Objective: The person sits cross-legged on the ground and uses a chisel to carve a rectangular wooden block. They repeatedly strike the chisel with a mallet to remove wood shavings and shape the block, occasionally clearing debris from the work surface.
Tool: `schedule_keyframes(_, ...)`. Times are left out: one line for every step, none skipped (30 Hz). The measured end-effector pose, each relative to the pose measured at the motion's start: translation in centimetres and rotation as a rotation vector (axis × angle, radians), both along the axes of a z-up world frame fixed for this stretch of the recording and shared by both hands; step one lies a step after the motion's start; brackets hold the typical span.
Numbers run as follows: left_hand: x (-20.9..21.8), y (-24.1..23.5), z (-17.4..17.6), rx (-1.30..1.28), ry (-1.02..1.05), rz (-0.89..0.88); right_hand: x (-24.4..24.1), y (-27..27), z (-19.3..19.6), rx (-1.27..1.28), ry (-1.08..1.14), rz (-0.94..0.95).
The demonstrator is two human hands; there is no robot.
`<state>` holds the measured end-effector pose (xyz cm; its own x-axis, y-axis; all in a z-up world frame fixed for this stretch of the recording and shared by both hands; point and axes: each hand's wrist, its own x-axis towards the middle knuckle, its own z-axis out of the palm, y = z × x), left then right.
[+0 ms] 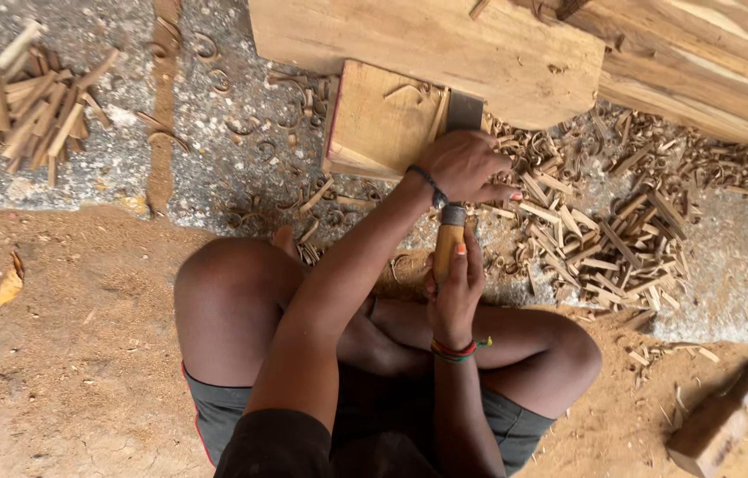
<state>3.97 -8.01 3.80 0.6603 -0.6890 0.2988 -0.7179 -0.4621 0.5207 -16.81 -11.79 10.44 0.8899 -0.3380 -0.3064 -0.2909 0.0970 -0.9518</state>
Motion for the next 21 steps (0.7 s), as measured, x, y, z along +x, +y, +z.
schedule_keyframes(-0.4, 0.0, 0.0, -0.066, -0.065, 0.005, -0.2, -0.3, 0.0, 0.043, -0.006, -0.014)
schedule_keyframes(-0.8, -0.2, -0.1, -0.132, -0.131, 0.010, -0.3, -0.6, 0.0, 0.086, -0.021, -0.021)
schedule_keyframes(-1.2, -0.4, -0.1, -0.124, -0.124, 0.022, -0.5, -0.9, -0.1, 0.127, -0.035, -0.028)
schedule_keyframes(-2.1, -0.6, -0.2, -0.117, -0.117, 0.034, -0.9, -1.1, 0.0, 0.169, -0.050, -0.034)
schedule_keyframes(-2.5, -0.7, -0.1, -0.106, -0.119, 0.050, -1.2, -1.1, 0.1, 0.159, -0.058, -0.032)
schedule_keyframes(-3.0, -0.6, 0.0, -0.193, -0.154, 0.058, -1.8, -1.1, 0.4, 0.149, -0.065, -0.031)
schedule_keyframes(-4.1, -0.9, 0.0, -0.285, -0.178, 0.062, -2.8, -1.3, 0.7, 0.134, -0.063, -0.035)
schedule_keyframes(-5.0, -1.0, 0.1, -0.377, -0.202, 0.065, -3.7, -1.3, 0.8, 0.118, -0.065, -0.016)
schedule_keyframes(-5.6, -0.9, 0.3, -0.380, -0.184, 0.074, -4.5, -1.4, 1.0, 0.100, -0.069, -0.001)
schedule_keyframes(-6.1, -0.2, 0.3, -0.383, -0.165, 0.082, -5.0, -1.4, 1.0, 0.082, -0.073, 0.014)
schedule_keyframes(-6.8, 0.4, 0.4, -0.388, -0.143, 0.094, -5.4, -1.4, 1.0, 0.079, -0.069, 0.026)
schedule_keyframes(-7.3, 0.9, 0.6, -0.363, -0.134, 0.107, -5.7, -1.4, 1.0, 0.076, -0.065, 0.038)
schedule_keyframes(-7.3, 1.6, 1.0, -0.332, -0.135, 0.123, -5.6, -1.2, 1.0, 0.079, -0.069, 0.056)
schedule_keyframes(-7.2, 2.2, 1.3, -0.301, -0.136, 0.140, -5.5, -1.0, 1.1, 0.075, -0.058, 0.068)
schedule_keyframes(-7.2, 2.5, 1.5, -0.329, -0.119, 0.148, -5.5, -1.0, 1.2, 0.067, -0.043, 0.077)
schedule_keyframes(-7.0, 2.6, 1.5, -0.356, -0.102, 0.155, -5.4, -1.0, 1.3, 0.060, -0.028, 0.086)
schedule_keyframes(-7.0, 2.5, 1.2, -0.385, -0.076, 0.158, -5.3, -1.0, 1.4, 0.031, -0.029, 0.093)
schedule_keyframes(-6.5, 2.3, 0.8, -0.390, -0.044, 0.149, -4.9, -1.1, 1.3, 0.002, -0.030, 0.100)
schedule_keyframes(-5.7, 2.0, 0.2, -0.395, -0.007, 0.140, -4.7, -1.1, 1.2, -0.028, -0.026, 0.106)
schedule_keyframes(-5.2, 1.7, -0.4, -0.400, 0.030, 0.130, -4.6, -1.1, 1.3, -0.045, -0.021, 0.112)
schedule_keyframes(-4.7, 1.5, -1.0, -0.408, -0.006, 0.142, -4.2, -1.0, 1.3, -0.059, -0.022, 0.123)
